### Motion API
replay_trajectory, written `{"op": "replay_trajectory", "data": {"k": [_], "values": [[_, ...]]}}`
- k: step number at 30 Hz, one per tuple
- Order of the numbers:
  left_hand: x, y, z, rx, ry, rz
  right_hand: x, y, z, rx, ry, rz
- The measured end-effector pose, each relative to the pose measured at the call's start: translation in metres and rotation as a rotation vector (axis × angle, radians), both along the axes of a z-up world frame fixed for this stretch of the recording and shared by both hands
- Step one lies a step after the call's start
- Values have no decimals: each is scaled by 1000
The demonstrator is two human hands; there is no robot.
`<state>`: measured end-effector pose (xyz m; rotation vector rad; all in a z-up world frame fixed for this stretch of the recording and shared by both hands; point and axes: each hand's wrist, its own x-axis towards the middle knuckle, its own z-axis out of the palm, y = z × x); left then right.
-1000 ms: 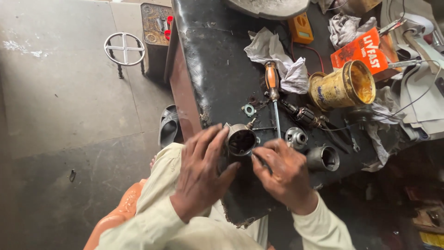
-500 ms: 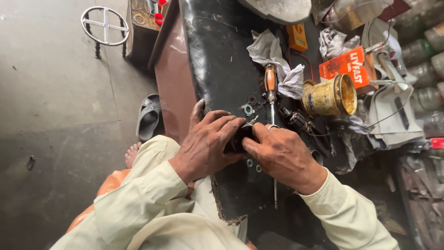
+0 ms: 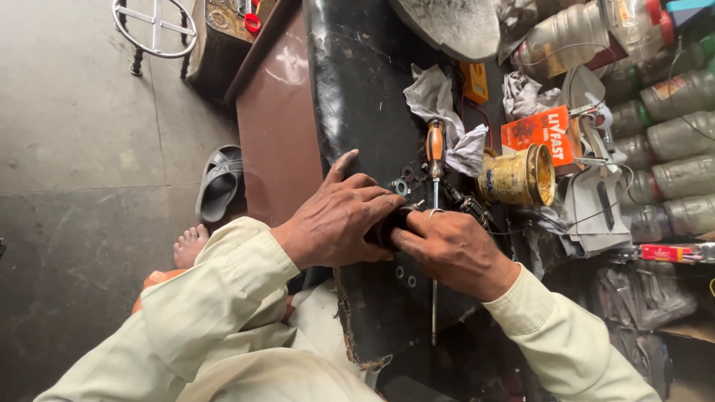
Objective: The person sits on the floor and works on a starter motor, separating its end cap and housing, handling brushes, washers and screws on the workbench, and using a screwdriver to pry and tighten parts of the assembly while holding the housing on their lap.
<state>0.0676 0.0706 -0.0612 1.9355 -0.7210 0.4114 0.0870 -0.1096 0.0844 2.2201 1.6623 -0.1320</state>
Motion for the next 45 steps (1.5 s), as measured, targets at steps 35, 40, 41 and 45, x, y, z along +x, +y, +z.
{"op": "replay_trajectory", "data": {"k": [35,40,41,45], "values": [[17,-3,1,-83,105,-59,38,-28,-11,348,516,-259],[18,-2,4,-87,126,-65,41,-22,-7,349,553,-275],[19,-2,4,-87,125,-64,41,-24,-8,350,552,-274],[18,-1,3,-91,118,-73,40,-27,-8,304,487,-183]]}}
